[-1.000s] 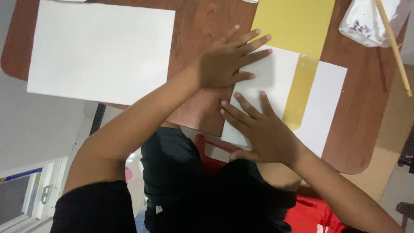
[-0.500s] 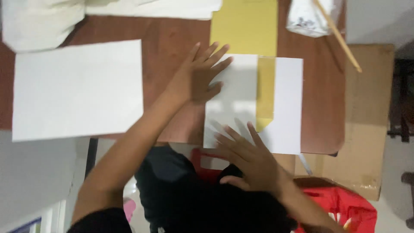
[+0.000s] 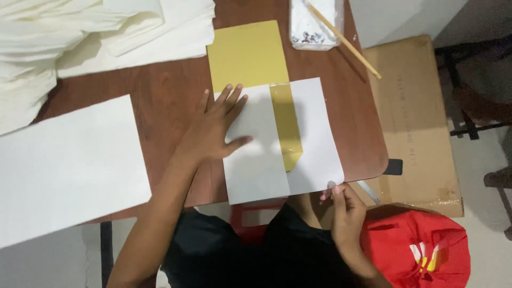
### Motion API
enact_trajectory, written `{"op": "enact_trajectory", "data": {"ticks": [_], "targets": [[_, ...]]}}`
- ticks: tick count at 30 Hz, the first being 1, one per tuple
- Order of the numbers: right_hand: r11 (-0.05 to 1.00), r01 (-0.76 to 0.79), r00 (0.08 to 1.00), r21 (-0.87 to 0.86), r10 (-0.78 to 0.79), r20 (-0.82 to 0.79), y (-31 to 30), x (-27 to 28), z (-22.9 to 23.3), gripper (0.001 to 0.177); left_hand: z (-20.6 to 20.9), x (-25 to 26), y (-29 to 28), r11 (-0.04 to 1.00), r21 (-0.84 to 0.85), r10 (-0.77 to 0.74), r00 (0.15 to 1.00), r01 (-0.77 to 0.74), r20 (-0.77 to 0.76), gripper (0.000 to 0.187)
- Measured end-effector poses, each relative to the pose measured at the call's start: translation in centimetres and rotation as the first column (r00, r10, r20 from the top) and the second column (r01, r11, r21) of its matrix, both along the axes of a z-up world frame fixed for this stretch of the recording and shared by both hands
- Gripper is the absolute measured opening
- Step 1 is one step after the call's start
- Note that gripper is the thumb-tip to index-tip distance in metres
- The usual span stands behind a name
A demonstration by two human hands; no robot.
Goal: Applying glue to paper edges and folding them to create a paper bag
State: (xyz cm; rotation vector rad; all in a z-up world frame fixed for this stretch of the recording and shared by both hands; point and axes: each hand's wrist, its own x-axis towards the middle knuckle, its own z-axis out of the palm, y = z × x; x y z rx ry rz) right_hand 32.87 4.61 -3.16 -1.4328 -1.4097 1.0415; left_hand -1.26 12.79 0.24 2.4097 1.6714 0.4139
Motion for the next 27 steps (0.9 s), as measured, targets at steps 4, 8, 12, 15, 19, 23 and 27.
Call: {"op": "enact_trajectory", "data": {"ticks": [4, 8, 12, 15, 19, 23, 27], "targets": [[0.996, 0.090, 0.995, 0.024, -0.091, 0.050, 0.6, 0.0, -0.1, 0.036, 0.1, 0.1, -0.3, 0.996, -0.087, 0.030, 0.999, -0.028, 0.013, 0.097], [0.967, 0.241, 0.958, 0.082, -0.251, 0.141, 1.9, 3.4, -3.9, 0.039, -0.1, 0.2, -0.4, 0.998, -0.048, 0.036, 0.999, -0.035, 0.019, 0.095], [0.904, 0.203, 0.957, 0.377, -0.265, 0.121, 8.7, 5.8, 0.6, 0.027, 0.5, 0.3, 0.0, 0.996, -0.036, 0.085, 0.996, -0.085, 0.021, 0.100], [0.934, 0.092, 0.937, 0.347, -0.199, 0.288, 14.0, 5.7, 4.1, 0.041, 1.2, 0.0, 0.7, 0.994, -0.080, 0.078, 0.997, -0.080, -0.019, 0.100], [0.982, -0.171, 0.975, 0.086, 0.156, 0.159, 19.4, 3.1, 7.7, 0.083, 0.1, -1.0, 3.0, 0.997, -0.052, 0.046, 0.994, -0.051, -0.097, 0.082], [0.975, -0.221, 0.967, -0.025, 0.215, -0.139, 24.4, 2.6, 5.7, 0.072, -1.2, -1.7, 4.6, 0.999, 0.042, 0.039, 0.974, -0.031, -0.222, 0.066], [0.986, -0.119, 0.964, 0.119, 0.144, -0.225, 25.8, -0.6, 9.3, 0.038, 2.3, -1.3, 4.3, 0.962, -0.260, 0.038, 0.986, -0.080, -0.162, 0.067]]}}
